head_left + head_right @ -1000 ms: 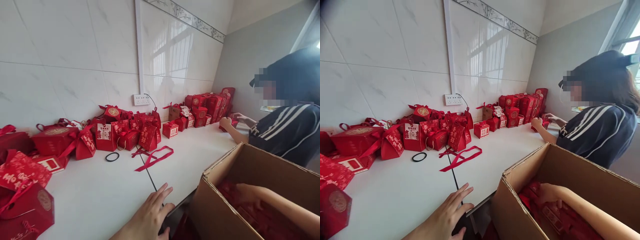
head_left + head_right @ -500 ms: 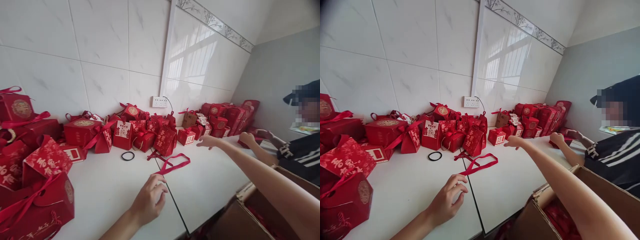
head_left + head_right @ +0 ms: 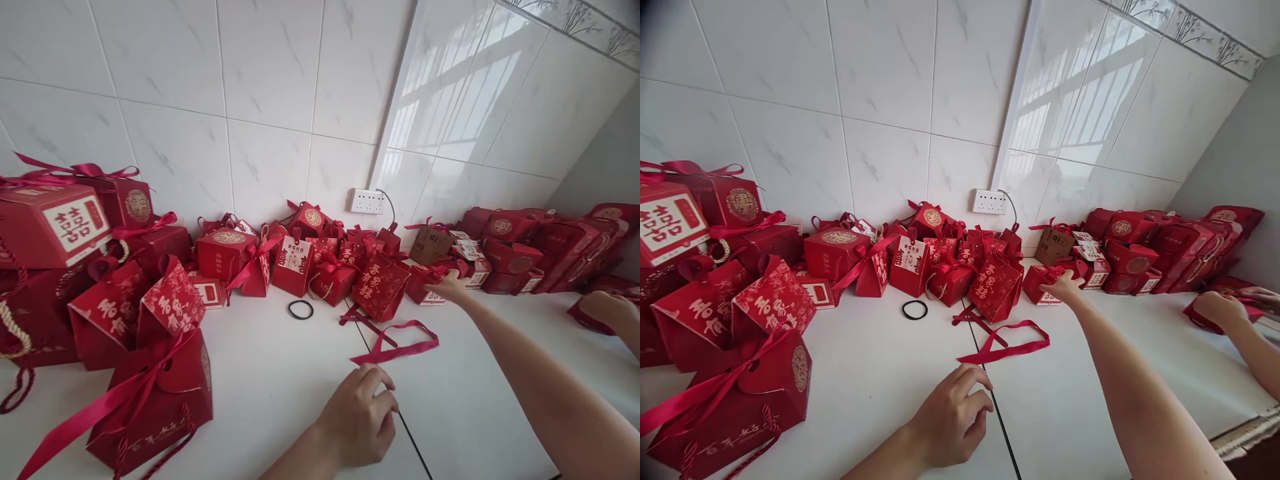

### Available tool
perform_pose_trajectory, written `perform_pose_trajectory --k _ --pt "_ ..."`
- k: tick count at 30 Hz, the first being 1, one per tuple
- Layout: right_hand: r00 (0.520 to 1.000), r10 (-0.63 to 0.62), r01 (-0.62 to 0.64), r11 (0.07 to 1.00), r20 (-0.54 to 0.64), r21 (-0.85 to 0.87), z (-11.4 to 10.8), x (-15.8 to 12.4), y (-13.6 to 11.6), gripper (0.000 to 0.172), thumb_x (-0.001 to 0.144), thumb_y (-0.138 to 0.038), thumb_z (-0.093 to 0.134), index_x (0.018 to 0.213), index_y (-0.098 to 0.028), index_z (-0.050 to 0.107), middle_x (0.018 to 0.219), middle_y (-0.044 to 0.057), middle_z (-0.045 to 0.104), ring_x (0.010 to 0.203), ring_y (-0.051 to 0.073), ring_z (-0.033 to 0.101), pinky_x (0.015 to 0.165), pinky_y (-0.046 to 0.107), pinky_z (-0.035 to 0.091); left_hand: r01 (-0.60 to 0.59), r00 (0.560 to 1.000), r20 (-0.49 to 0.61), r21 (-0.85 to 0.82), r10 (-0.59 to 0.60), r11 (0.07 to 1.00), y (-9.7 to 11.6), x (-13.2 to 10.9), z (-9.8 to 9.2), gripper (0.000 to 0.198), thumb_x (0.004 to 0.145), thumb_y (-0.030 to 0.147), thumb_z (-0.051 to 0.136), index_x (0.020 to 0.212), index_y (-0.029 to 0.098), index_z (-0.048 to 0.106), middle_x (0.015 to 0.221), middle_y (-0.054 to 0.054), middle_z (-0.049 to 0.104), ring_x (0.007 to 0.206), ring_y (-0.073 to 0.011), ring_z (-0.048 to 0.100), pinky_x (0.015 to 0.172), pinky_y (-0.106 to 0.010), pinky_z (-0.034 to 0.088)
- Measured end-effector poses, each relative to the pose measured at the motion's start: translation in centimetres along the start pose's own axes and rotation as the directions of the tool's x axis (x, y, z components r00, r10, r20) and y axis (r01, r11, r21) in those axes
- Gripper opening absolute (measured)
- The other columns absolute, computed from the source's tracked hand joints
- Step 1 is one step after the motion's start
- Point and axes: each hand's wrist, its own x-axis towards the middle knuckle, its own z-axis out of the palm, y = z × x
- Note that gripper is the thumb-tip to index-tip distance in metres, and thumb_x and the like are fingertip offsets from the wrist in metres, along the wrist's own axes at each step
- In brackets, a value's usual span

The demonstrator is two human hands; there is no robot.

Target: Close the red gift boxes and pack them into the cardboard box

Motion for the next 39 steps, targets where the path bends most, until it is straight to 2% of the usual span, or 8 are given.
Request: perform_pose_trajectory --k 6,12,16,19,22,25,31,39 --pt "0.988 0.082 -0.081 0.997 -0.132 0.018 -5.6 -3.4 2.3 0.08 0.064 -0.044 0.067 0.128 -0.017 0.028 0.126 0.022 0.032 0.112 0.04 0.047 0.087 0.047 0.043 0.303 0.953 0.061 -0.146 -0.297 0.942 -0.2 0.8 -0.8 0.018 0.075 0.009 0.045 0.08 0.017 0.06 0.096 -0.009 0.058 0.094 -0.0205 0.056 0.081 -0.036 0.051" --pt "0.934 -0.331 0.352 0.918 -0.135 0.181 -10.6 -13.3 3.5 0.067 0.06 -0.035 0.07 0.118 -0.021 0.038 0.12 0.014 0.036 0.121 0.034 0.038 0.09 0.043 0.048 0.588 0.784 0.064 -0.395 -0.618 0.706 -0.5 1.4 -1.4 0.016 0.079 0.018 0.043 0.083 0.019 0.058 0.098 -0.006 0.058 0.095 -0.0205 0.055 0.076 -0.033 0.047" --pt "0.741 -0.654 0.506 0.693 0.153 0.514 -9.2 -20.2 3.0 0.062 0.067 -0.032 0.067 0.118 -0.024 0.034 0.127 0.013 0.038 0.111 0.026 0.051 0.081 0.036 0.054 0.666 0.681 0.078 -0.478 -0.728 0.572 -0.4 1.4 -1.8 0.018 0.08 0.027 0.042 0.086 0.018 0.058 0.095 -0.006 0.06 0.092 -0.0211 0.057 0.071 -0.03 0.046" --pt "0.549 -0.783 0.565 0.605 0.291 0.561 -7.0 -23.1 2.2 0.067 0.067 -0.021 0.066 0.125 -0.025 0.032 0.133 0.014 0.039 0.115 0.026 0.05 0.084 0.035 0.052 0.674 0.67 0.099 -0.498 -0.736 0.546 -0.2 1.3 -2.0 0.023 0.081 0.035 0.042 0.085 0.018 0.057 0.087 -0.005 0.061 0.082 -0.0201 0.058 0.065 -0.029 0.045" --pt "0.483 -0.823 0.649 0.565 0.297 0.51 -5.3 -24.1 1.9 0.077 0.064 -0.013 0.064 0.133 -0.023 0.03 0.138 0.015 0.037 0.125 0.028 0.041 0.097 0.039 0.043 0.655 0.687 0.123 -0.531 -0.716 0.538 0.4 1.3 -2.1 0.029 0.082 0.042 0.041 0.084 0.018 0.057 0.075 -0.002 0.06 0.069 -0.0171 0.057 0.061 -0.027 0.043" --pt "0.527 -0.808 0.626 0.579 0.264 0.522 -4.3 -24.0 2.1 0.077 0.07 -0.012 0.057 0.138 -0.024 0.022 0.136 0.014 0.042 0.118 0.024 0.049 0.092 0.039 0.047 0.619 0.734 0.17 -0.567 -0.658 0.544 1.4 1.4 -2.2 0.032 0.081 0.048 0.045 0.088 0.019 0.056 0.07 0.0 0.059 0.065 -0.0158 0.057 0.06 -0.026 0.044" --pt "0.782 -0.579 0.422 0.766 0.233 0.486 -3.9 -23.1 2.4 0.038 0.075 -0.011 0.04 0.11 -0.018 0.052 0.099 0.009 0.062 0.089 0.02 0.06 0.077 0.037 0.052 0.591 0.782 0.224 -0.56 -0.582 0.58 2.7 1.5 -2.6 0.032 0.076 0.045 0.055 0.094 0.019 0.05 0.056 0.005 0.052 0.052 -0.012 0.051 0.051 -0.022 0.041" --pt "0.881 -0.467 0.406 0.83 0.078 0.381 -5.1 -23.5 1.6 0.033 0.086 -0.043 0.038 0.08 -0.017 0.057 0.09 0.008 0.057 0.079 0.019 0.055 0.074 0.034 0.046 0.61 0.785 0.348 -0.58 -0.513 0.541 3.3 2.7 -3.5 0.031 0.079 0.044 0.053 0.065 0.019 0.042 0.047 0.007 0.043 0.042 -0.007 0.04 0.042 -0.019 0.035"
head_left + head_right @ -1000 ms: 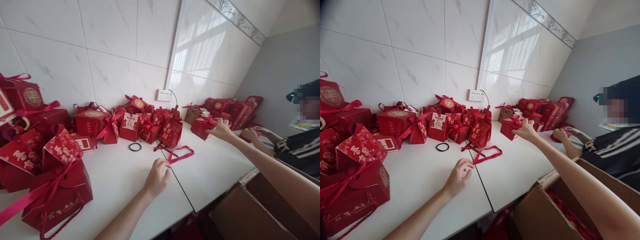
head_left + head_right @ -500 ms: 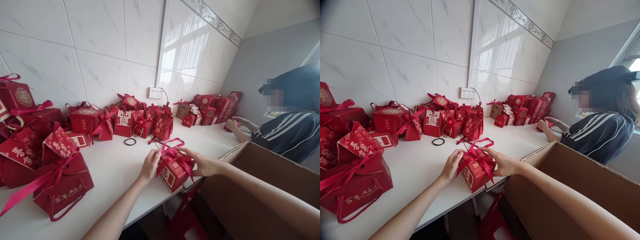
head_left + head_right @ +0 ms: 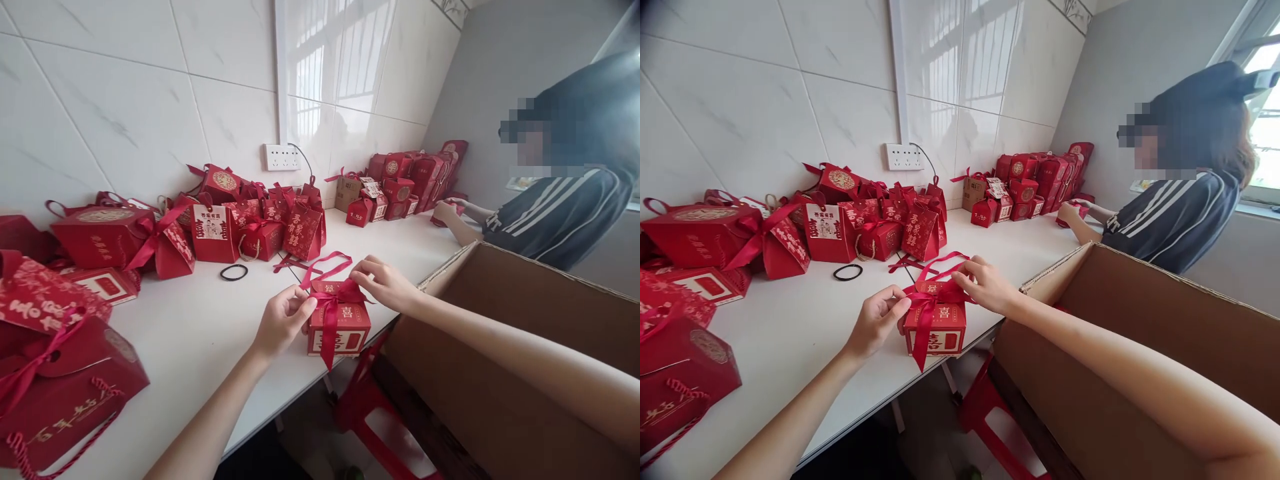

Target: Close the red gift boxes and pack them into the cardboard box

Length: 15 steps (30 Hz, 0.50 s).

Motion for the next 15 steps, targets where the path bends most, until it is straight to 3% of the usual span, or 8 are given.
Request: perform_pose_trajectory --k 2,4,7,10,15 --pt "1.0 0.014 -0.015 0.998 -0.007 -0.055 0.1 -0.1 -0.2 0.032 0.086 -0.046 0.039 0.076 -0.018 0.053 0.081 0.006 0.057 0.073 0.017 0.054 0.07 0.033 0.045 -0.057 0.998 -0.031 0.092 0.06 0.994 0.2 0.2 0.0 0.028 0.077 0.042 0.056 0.066 0.018 0.045 0.055 0.005 0.047 0.051 -0.0087 0.046 0.049 -0.02 0.04" --pt "0.998 0.035 -0.034 0.999 0.051 -0.011 0.3 -0.2 -0.1 0.031 0.085 -0.048 0.04 0.075 -0.02 0.047 0.073 0.003 0.057 0.067 0.016 0.054 0.062 0.03 0.044 -0.135 0.987 -0.067 0.17 0.148 0.976 0.1 0.3 0.2 0.024 0.073 0.038 0.061 0.08 0.018 0.052 0.077 -0.001 0.057 0.071 -0.0141 0.056 0.061 -0.024 0.047" --pt "0.989 0.002 -0.023 0.99 0.147 0.136 0.5 -0.3 0.3 0.032 0.082 -0.052 0.047 0.08 -0.02 0.043 0.075 0.002 0.059 0.066 0.015 0.056 0.057 0.027 0.044 -0.16 0.987 0.006 0.132 0.16 0.978 -0.4 0.2 0.5 0.056 0.068 0.036 0.066 0.117 0.02 0.044 0.113 -0.011 0.056 0.094 -0.0226 0.06 0.071 -0.031 0.052" --pt "0.965 0.016 -0.099 0.946 0.262 0.308 0.6 -0.2 0.7 0.038 0.076 -0.055 0.056 0.087 -0.022 0.039 0.075 0.0 0.059 0.058 0.013 0.056 0.05 0.025 0.044 -0.104 0.99 0.106 0.068 0.097 0.992 -0.9 0.0 0.8 0.066 0.071 0.036 0.064 0.128 0.02 0.035 0.118 -0.013 0.056 0.097 -0.0252 0.061 0.072 -0.034 0.054" --pt "0.909 0.077 -0.254 0.882 0.409 0.396 0.3 0.0 0.6 0.046 0.071 -0.062 0.059 0.072 -0.019 0.042 0.047 -0.008 0.044 0.041 0.006 0.04 0.042 0.021 0.03 -0.228 0.967 -0.048 0.265 0.249 0.937 -1.4 -0.2 0.9 0.064 0.066 0.035 0.067 0.121 0.018 0.039 0.117 -0.013 0.051 0.106 -0.0276 0.054 0.087 -0.042 0.049"
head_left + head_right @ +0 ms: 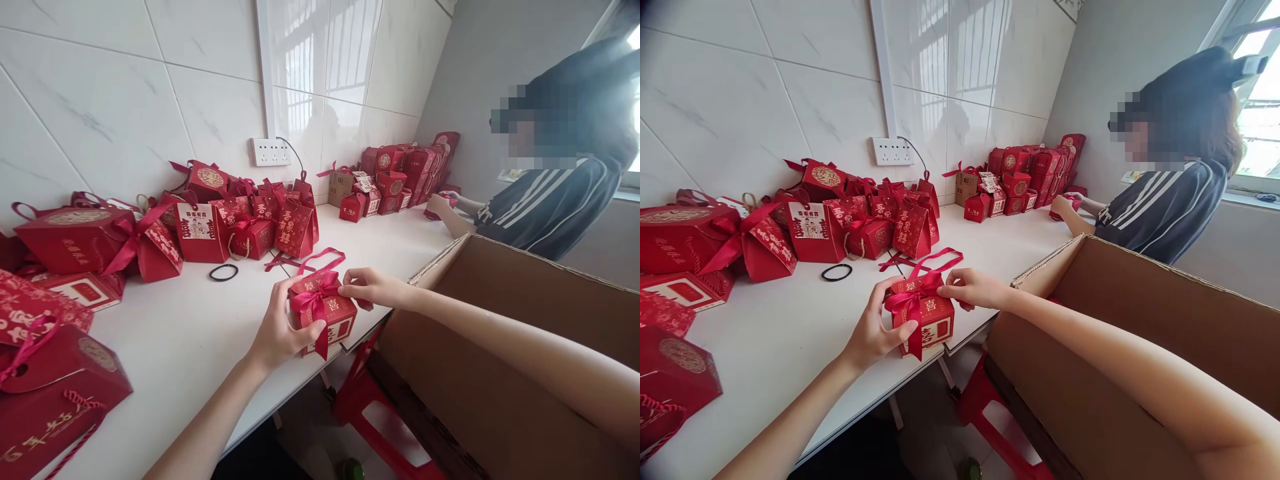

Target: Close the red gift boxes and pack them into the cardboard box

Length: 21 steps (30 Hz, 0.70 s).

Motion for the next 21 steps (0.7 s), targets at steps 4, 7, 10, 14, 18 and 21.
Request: perform_pose_trajectory --k 4,7,10,14,18,21 --pt "0.999 0.024 -0.028 0.985 0.03 0.172 -0.1 -0.2 -0.6 0.054 0.072 -0.07 0.05 0.063 -0.017 0.046 0.047 -0.006 0.043 0.043 0.007 0.043 0.046 0.024 0.036 -0.248 0.96 -0.073 0.237 0.271 0.939 -0.3 0.1 -0.1 0.064 0.065 0.037 0.067 0.119 0.02 0.039 0.116 -0.012 0.045 0.111 -0.0288 0.048 0.094 -0.046 0.043" --pt "0.997 0.05 -0.06 0.977 0.052 0.205 -0.2 -0.4 -0.8 0.054 0.072 -0.069 0.052 0.073 -0.015 0.054 0.056 -0.001 0.055 0.049 0.01 0.053 0.051 0.026 0.043 -0.375 0.908 -0.035 0.383 0.418 0.844 -0.4 0.2 -0.2 0.068 0.065 0.038 0.068 0.122 0.02 0.036 0.12 -0.013 0.041 0.114 -0.0306 0.044 0.095 -0.049 0.041" --pt "0.993 0.026 -0.046 0.982 0.111 0.184 -0.2 -0.4 -0.7 0.046 0.069 -0.059 0.064 0.07 -0.016 0.05 0.06 -0.002 0.057 0.052 0.01 0.057 0.054 0.025 0.046 -0.396 0.898 -0.01 0.415 0.44 0.819 -0.5 0.1 -0.4 0.07 0.065 0.038 0.068 0.123 0.02 0.034 0.12 -0.014 0.04 0.114 -0.0308 0.044 0.095 -0.049 0.041" --pt "0.991 -0.01 -0.02 0.976 0.131 0.219 -0.1 -0.3 -0.4 0.043 0.067 -0.052 0.069 0.071 -0.017 0.046 0.06 -0.003 0.058 0.051 0.009 0.057 0.052 0.024 0.044 -0.406 0.886 -0.031 0.428 0.462 0.807 -0.6 0.1 -0.4 0.071 0.065 0.038 0.068 0.124 0.019 0.033 0.121 -0.014 0.04 0.114 -0.0309 0.044 0.094 -0.049 0.042" --pt "0.999 -0.007 -0.002 0.983 0.048 0.182 -0.1 -0.3 -0.2 0.039 0.067 -0.045 0.072 0.077 -0.017 0.048 0.065 -0.003 0.058 0.055 0.01 0.057 0.055 0.025 0.046 -0.415 0.866 -0.056 0.475 0.496 0.776 -0.9 0.1 -0.4 0.075 0.064 0.038 0.07 0.126 0.021 0.031 0.122 -0.014 0.039 0.116 -0.0323 0.043 0.094 -0.049 0.042" --pt "0.997 0.029 -0.036 0.994 0.065 0.104 -0.2 -0.4 -0.2 0.038 0.062 -0.041 0.076 0.075 -0.017 0.05 0.071 -0.003 0.057 0.059 0.01 0.058 0.059 0.027 0.048 -0.399 0.865 -0.081 0.488 0.495 0.776 -1.1 0.2 -0.4 0.075 0.065 0.037 0.069 0.126 0.021 0.03 0.121 -0.014 0.039 0.116 -0.0326 0.044 0.094 -0.05 0.042"
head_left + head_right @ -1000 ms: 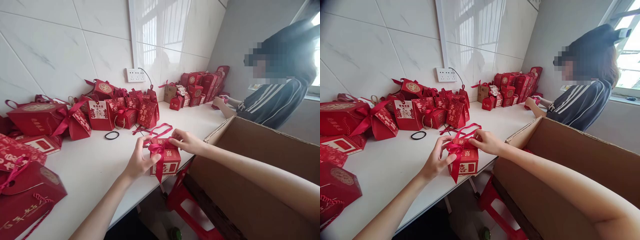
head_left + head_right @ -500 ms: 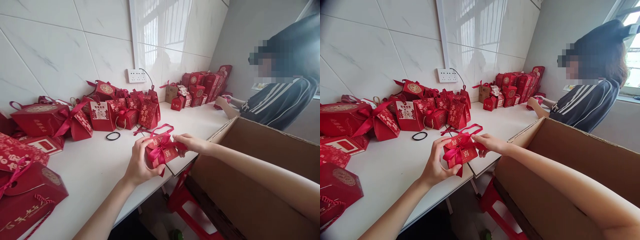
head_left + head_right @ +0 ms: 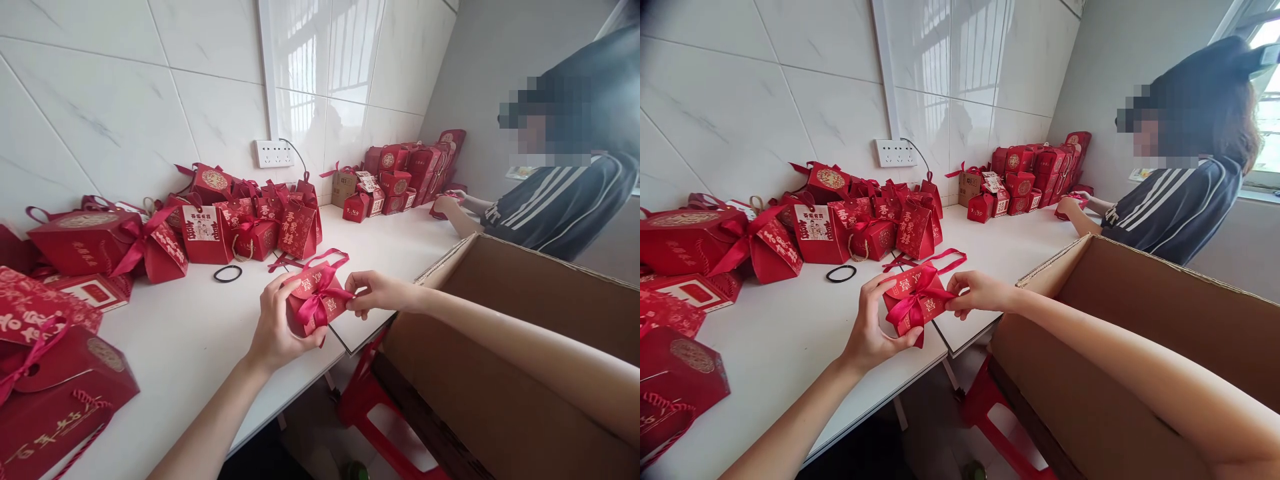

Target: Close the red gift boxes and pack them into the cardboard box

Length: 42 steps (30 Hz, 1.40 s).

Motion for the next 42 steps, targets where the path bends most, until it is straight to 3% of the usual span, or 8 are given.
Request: perform_pose_trajectory --k 7,17,23,27,30,33,37,42 --pt "0.997 -0.051 0.044 0.991 0.055 0.125 -0.1 -0.4 -0.7 0.048 0.075 -0.063 0.053 0.067 -0.016 0.051 0.065 -0.001 0.054 0.062 0.012 0.055 0.062 0.029 0.047 -0.005 1.0 0.018 -0.003 0.005 1.0 -0.1 0.0 0.0 0.073 0.065 0.036 0.069 0.126 0.021 0.031 0.122 -0.014 0.038 0.117 -0.0321 0.042 0.096 -0.049 0.041" --pt "0.966 -0.084 0.129 0.977 0.246 -0.173 -0.2 -0.2 -0.3 0.034 0.081 -0.044 0.055 0.068 -0.014 0.062 0.066 0.001 0.06 0.061 0.009 0.051 0.061 0.023 0.042 0.033 0.999 0.003 -0.03 -0.032 0.999 -0.1 0.1 0.1 0.073 0.066 0.034 0.069 0.127 0.019 0.031 0.123 -0.015 0.039 0.118 -0.0314 0.042 0.098 -0.05 0.04" --pt "0.924 -0.02 0.107 0.972 0.383 -0.209 -0.7 -0.6 -0.5 0.045 0.075 -0.057 0.056 0.067 -0.013 0.065 0.066 0.003 0.063 0.066 0.013 0.055 0.067 0.026 0.045 -0.001 0.999 0.036 -0.048 0.003 0.999 -0.1 0.0 0.0 0.075 0.065 0.033 0.069 0.127 0.019 0.03 0.124 -0.015 0.039 0.119 -0.0318 0.042 0.098 -0.05 0.04" --pt "0.995 -0.091 0.099 0.932 0.039 -0.348 -0.5 -0.5 -0.6 0.062 0.079 -0.07 0.036 0.061 -0.014 0.058 0.065 0.005 0.059 0.062 0.014 0.052 0.065 0.029 0.044 -0.014 0.998 0.055 -0.053 0.017 0.998 -0.1 0.0 0.0 0.077 0.064 0.032 0.07 0.128 0.019 0.03 0.126 -0.016 0.039 0.12 -0.0326 0.042 0.098 -0.051 0.04" --pt "0.922 -0.291 0.151 0.876 -0.254 -0.458 -0.1 -0.2 -0.6 0.051 0.082 -0.064 0.038 0.07 -0.017 0.053 0.068 0.002 0.057 0.062 0.013 0.049 0.06 0.028 0.041 -0.046 0.994 0.1 -0.045 0.05 0.998 0.0 -0.1 0.0 0.078 0.065 0.03 0.07 0.129 0.019 0.029 0.129 -0.017 0.038 0.122 -0.0334 0.04 0.097 -0.051 0.041" --pt "0.88 -0.402 0.238 0.835 -0.254 -0.496 0.5 0.0 -0.5 0.033 0.083 -0.049 0.048 0.071 -0.018 0.051 0.069 0.001 0.057 0.062 0.012 0.049 0.061 0.026 0.042 -0.025 0.991 0.13 -0.044 0.03 0.999 0.1 -0.2 0.0 0.078 0.066 0.029 0.07 0.13 0.02 0.027 0.136 -0.018 0.035 0.125 -0.0342 0.038 0.097 -0.052 0.04" --pt "0.911 -0.384 0.262 0.824 -0.154 -0.503 0.8 -0.2 -0.4 0.022 0.081 -0.031 0.049 0.063 -0.019 0.047 0.065 0.0 0.056 0.06 0.011 0.049 0.061 0.025 0.043 0.035 0.993 0.119 -0.102 -0.023 0.994 0.0 -0.2 0.3 0.078 0.069 0.03 0.07 0.131 0.019 0.025 0.14 -0.021 0.032 0.13 -0.0341 0.034 0.1 -0.052 0.038" --pt "0.928 -0.322 0.223 0.885 -0.19 -0.409 0.6 -0.1 -0.5 0.028 0.083 -0.042 0.047 0.068 -0.019 0.047 0.066 0.001 0.057 0.062 0.013 0.052 0.06 0.027 0.043 0.062 0.99 0.136 -0.134 -0.044 0.989 0.1 -0.3 0.4 0.078 0.069 0.031 0.07 0.131 0.02 0.025 0.139 -0.02 0.032 0.13 -0.0334 0.033 0.1 -0.051 0.039"
